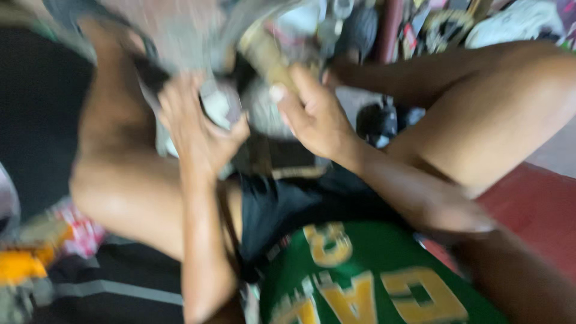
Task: The person is repairing a pink sneaker. They use a hammer to tap along the white sole where it meets the upper, likely to reattach or secure the sole. The person holds the shoe with one hand and uses the hammer with the other.
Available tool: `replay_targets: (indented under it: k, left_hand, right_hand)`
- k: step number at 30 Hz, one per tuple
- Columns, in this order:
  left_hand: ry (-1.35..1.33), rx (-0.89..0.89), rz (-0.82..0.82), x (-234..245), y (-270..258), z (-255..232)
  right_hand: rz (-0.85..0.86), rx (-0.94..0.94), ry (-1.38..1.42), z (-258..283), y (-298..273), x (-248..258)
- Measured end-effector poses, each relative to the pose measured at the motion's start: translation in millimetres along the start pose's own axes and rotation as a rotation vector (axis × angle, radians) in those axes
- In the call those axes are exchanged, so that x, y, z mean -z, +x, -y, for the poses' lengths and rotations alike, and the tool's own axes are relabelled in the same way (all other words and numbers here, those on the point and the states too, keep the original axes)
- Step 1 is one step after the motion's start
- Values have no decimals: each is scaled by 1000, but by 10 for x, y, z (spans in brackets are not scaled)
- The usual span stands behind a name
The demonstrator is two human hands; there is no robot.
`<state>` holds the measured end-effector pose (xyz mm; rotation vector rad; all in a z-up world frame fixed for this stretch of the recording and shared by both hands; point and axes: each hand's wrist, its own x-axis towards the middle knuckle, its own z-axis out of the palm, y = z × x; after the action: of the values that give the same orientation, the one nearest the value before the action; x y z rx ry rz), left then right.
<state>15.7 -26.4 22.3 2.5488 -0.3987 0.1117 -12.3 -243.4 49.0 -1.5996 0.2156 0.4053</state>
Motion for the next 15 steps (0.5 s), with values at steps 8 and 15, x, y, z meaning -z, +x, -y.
replay_targets:
  k: [8, 15]
  left_hand:
    - [-67, 123, 91, 139, 202, 178]
    - [-95, 67, 0, 87, 92, 278]
  right_hand:
    - [-162, 191, 197, -235, -156, -311]
    - [-104, 95, -20, -517, 61, -555]
